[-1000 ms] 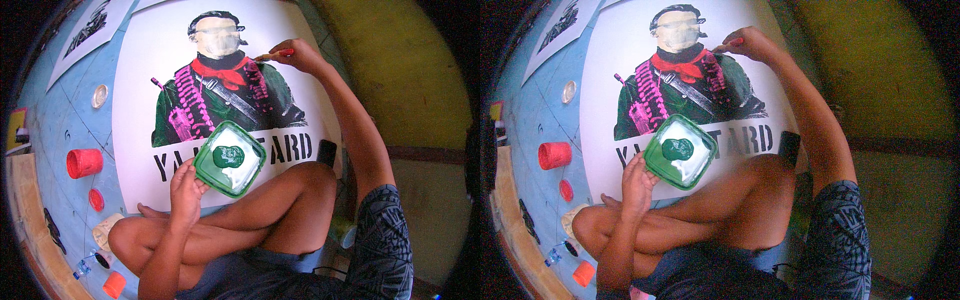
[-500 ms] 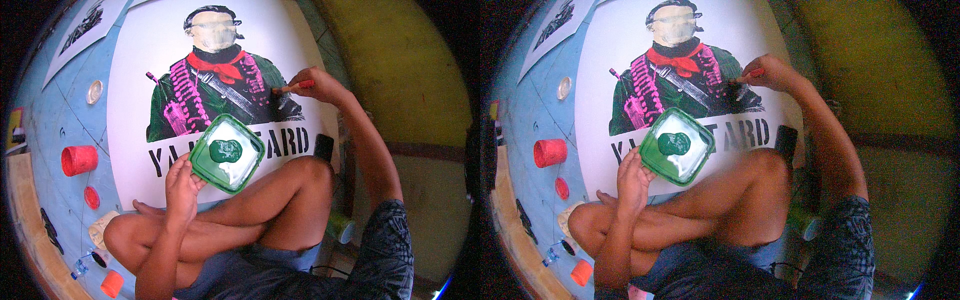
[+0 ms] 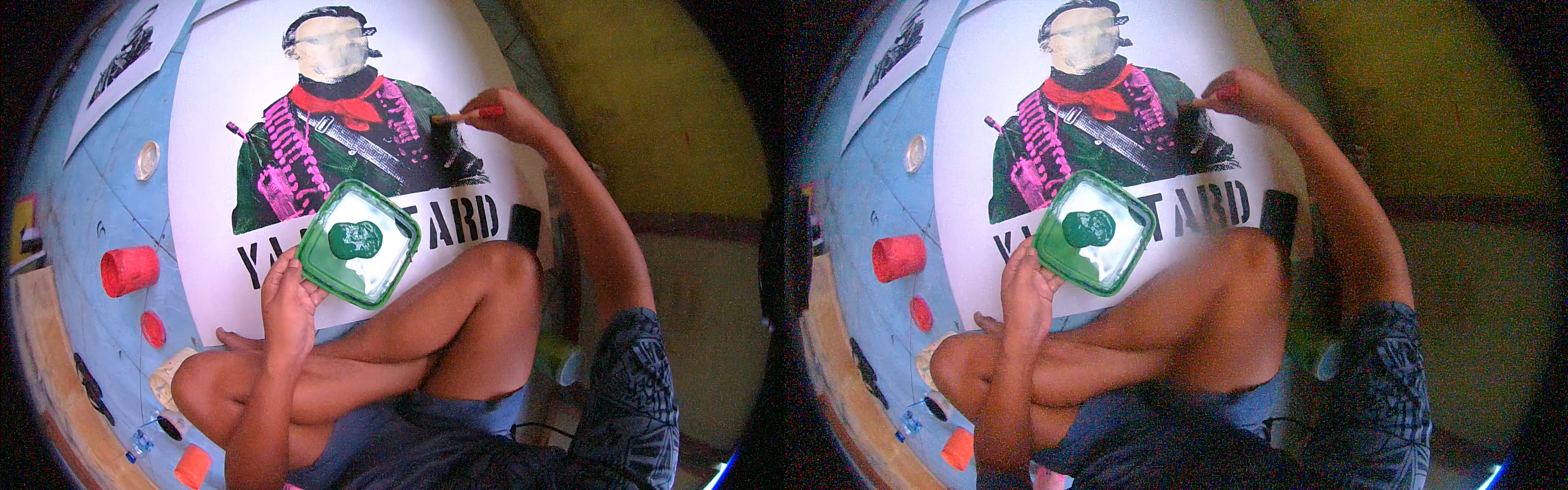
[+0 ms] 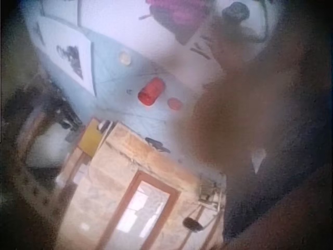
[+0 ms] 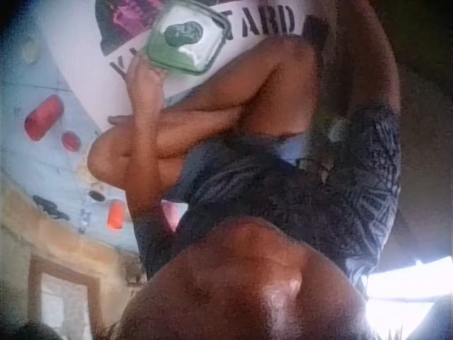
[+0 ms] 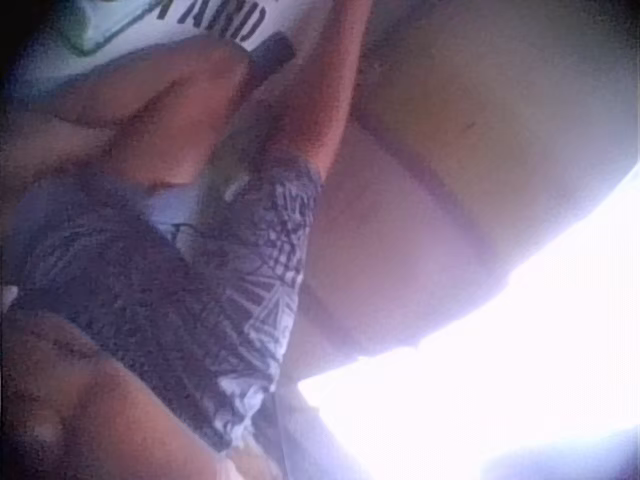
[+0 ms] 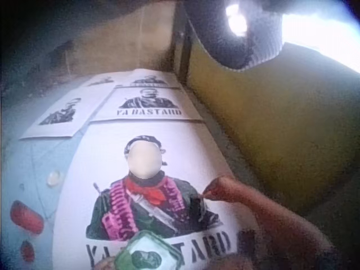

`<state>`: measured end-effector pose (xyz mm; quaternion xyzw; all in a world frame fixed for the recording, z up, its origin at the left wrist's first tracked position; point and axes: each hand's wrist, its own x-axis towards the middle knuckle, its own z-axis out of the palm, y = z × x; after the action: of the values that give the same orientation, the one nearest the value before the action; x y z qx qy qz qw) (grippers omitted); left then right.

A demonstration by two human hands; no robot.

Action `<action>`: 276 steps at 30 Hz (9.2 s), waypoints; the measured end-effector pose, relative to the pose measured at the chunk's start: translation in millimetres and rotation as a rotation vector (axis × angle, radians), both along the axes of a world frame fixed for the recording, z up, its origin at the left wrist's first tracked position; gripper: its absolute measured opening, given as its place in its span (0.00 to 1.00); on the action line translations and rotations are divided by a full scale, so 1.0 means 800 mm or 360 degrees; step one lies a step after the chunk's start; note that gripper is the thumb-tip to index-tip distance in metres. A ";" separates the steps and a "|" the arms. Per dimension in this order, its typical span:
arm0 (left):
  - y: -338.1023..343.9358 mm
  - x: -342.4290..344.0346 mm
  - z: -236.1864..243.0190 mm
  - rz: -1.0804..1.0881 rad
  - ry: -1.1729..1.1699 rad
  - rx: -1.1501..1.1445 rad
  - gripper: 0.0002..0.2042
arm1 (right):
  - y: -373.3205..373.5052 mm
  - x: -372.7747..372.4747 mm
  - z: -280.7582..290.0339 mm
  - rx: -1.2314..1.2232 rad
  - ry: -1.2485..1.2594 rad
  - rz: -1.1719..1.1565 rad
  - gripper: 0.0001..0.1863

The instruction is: The person sits on the floor and paints a large poster featuring a figure with a rifle and the text 'YA BASTARD'. They use a paintbrush to apply green paint to the figure's clothing and red paint to the scarf area, repeatedly dipping the brush into a small green container.

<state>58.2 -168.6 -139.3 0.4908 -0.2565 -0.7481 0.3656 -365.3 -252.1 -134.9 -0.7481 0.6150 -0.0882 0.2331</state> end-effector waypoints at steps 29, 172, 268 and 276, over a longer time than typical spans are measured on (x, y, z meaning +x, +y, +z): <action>-0.002 0.005 -0.007 -0.0069 -0.0001 -0.0075 0.16 | 0.135 0.031 -0.059 -0.0292 -0.0931 -0.1529 0.12; 0.002 -0.001 -0.003 0.0044 -0.0013 -0.0077 0.14 | 0.136 0.009 -0.028 -0.0172 -0.0556 -0.0962 0.09; 0.001 -0.001 -0.008 0.0034 -0.0008 -0.0062 0.14 | 0.158 -0.016 -0.037 -0.0026 -0.0582 -0.1009 0.11; 0.002 0.003 -0.010 -0.0050 -0.0018 -0.0082 0.15 | 0.176 -0.030 -0.031 -0.0345 -0.0965 -0.1213 0.10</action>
<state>61.0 -167.2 -147.7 0.4815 -0.2853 -0.7441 0.3650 -389.7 -111.4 -159.4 -0.4308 0.7365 -0.4439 0.2736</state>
